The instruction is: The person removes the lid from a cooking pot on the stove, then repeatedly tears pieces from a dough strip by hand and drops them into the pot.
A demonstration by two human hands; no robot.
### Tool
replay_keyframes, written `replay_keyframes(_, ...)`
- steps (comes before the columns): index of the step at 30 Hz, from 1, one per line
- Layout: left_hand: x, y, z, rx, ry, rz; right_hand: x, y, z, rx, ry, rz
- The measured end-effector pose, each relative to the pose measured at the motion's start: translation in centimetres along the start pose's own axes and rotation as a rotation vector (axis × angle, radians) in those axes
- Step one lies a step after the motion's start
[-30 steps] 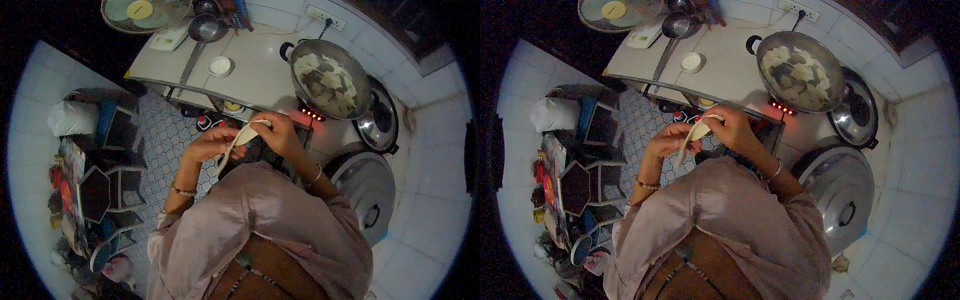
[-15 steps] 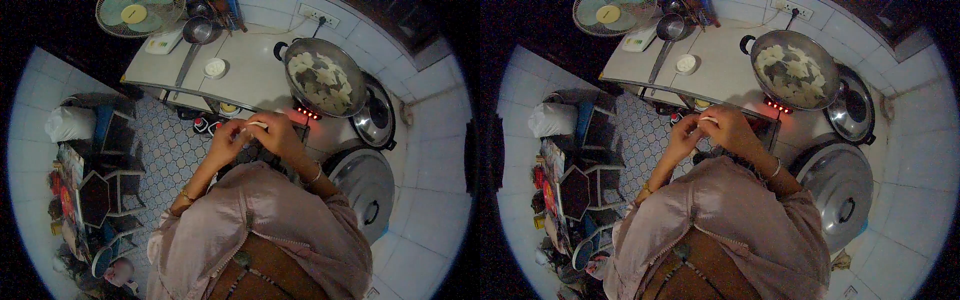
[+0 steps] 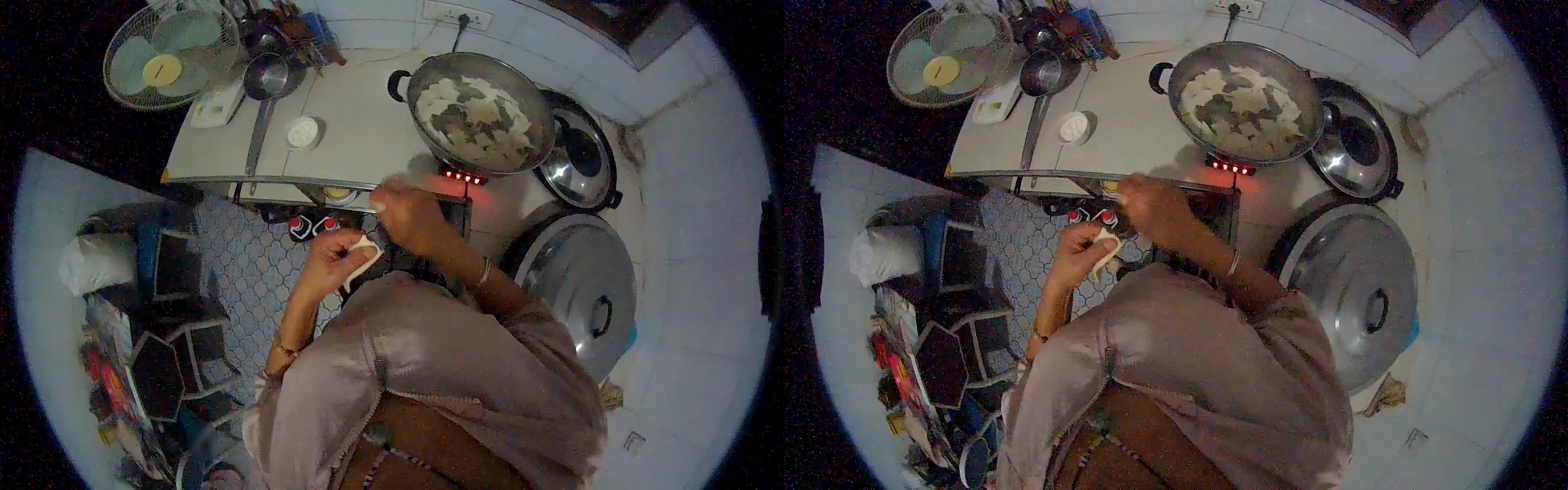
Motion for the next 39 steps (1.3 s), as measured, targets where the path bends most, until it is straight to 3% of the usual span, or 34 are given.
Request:
replay_keyframes(1,0.0,-0.4,0.3,0.012,0.004,0.005,-1.5,0.0,0.0,-0.045,-0.164,0.003)
replay_keyframes(2,0.3,-0.2,0.0,-0.044,-0.025,-0.007,-3.8,-0.1,0.7,-0.03,-0.353,-0.149)
replay_keyframes(4,1.3,0.3,-0.9,-0.218,-0.101,-0.087,-5.9,0.2,-3.9,-0.149,-0.383,0.097)
replay_keyframes(7,1.4,0.4,-1.3,-0.24,-0.217,-0.19,-12.8,0.1,-6.3,-0.039,-0.642,0.316)
replay_keyframes(10,3.1,0.7,-1.1,-0.25,-0.172,-0.144,-14.9,0.1,-9.0,-0.118,-0.724,0.36)
replay_keyframes(12,3.7,1.2,-1.2,-0.262,-0.166,-0.115,-14.5,0.0,-9.2,-0.048,-0.77,0.391)
replay_keyframes(14,2.6,1.6,-0.5,-0.276,-0.214,-0.106,-10.5,0.4,-7.8,-0.137,-0.433,0.235)
replay_keyframes(15,2.0,1.7,0.0,-0.28,-0.215,-0.109,-9.8,0.1,-4.8,-0.044,-0.258,0.104)
replay_keyframes(17,0.7,1.9,0.5,-0.306,-0.204,-0.06,-6.6,-0.4,0.3,0.166,0.082,0.04)
replay_keyframes(18,0.8,2.0,0.5,-0.305,-0.202,-0.06,-4.4,-0.3,2.0,0.285,0.243,0.098)
replay_keyframes(19,0.9,2.2,0.6,-0.291,-0.171,-0.076,-3.2,-0.5,2.7,0.285,0.245,0.096)
replay_keyframes(21,0.8,2.2,0.4,-0.292,-0.135,-0.102,-2.7,-0.8,4.0,0.254,0.584,0.276)
replay_keyframes(23,0.9,2.1,0.3,-0.267,-0.276,-0.193,-3.4,-1.0,4.9,0.18,0.569,0.189)
replay_keyframes(25,2.6,2.0,0.1,-0.301,-0.35,-0.154,-3.2,-1.4,4.5,0.22,0.728,0.451)
replay_keyframes(27,2.4,2.4,0.8,-0.157,-0.274,-0.018,-2.6,-1.0,4.3,0.19,0.662,0.383)
replay_keyframes(29,2.3,2.1,0.5,-0.099,-0.248,-0.059,-2.7,-1.2,3.6,0.1,0.473,0.3)
replay_keyframes(31,2.0,1.8,0.2,-0.038,0.141,-0.095,-2.4,-1.2,3.0,0.031,0.416,0.241)
replay_keyframes(33,0.8,1.6,0.4,-0.028,0.103,-0.068,-1.8,-1.2,1.9,-0.048,0.349,0.182)
replay_keyframes(35,-0.2,1.3,0.9,-0.001,0.059,-0.04,1.3,-1.2,0.1,-0.117,-0.091,-0.167)
replay_keyframes(36,-0.2,1.0,1.3,0.054,-0.057,-0.054,0.2,-1.4,0.1,-0.122,-0.101,-0.153)
replay_keyframes(38,-0.7,0.4,2.0,0.09,-0.192,-0.074,-5.2,-1.0,0.5,-0.039,-0.459,0.104)
replay_keyframes(39,-0.6,0.7,1.9,0.09,-0.191,-0.061,-5.3,-0.9,-1.6,-0.136,-0.583,0.061)
Point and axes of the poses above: each hand's wrist, its own y-axis towards the middle knuckle, its own z-axis out of the palm, x = y × z, the point moved 7 cm from there along y, towards the middle knuckle, and after that the axes turned 4 degrees about -y, right-handed, at the moved point
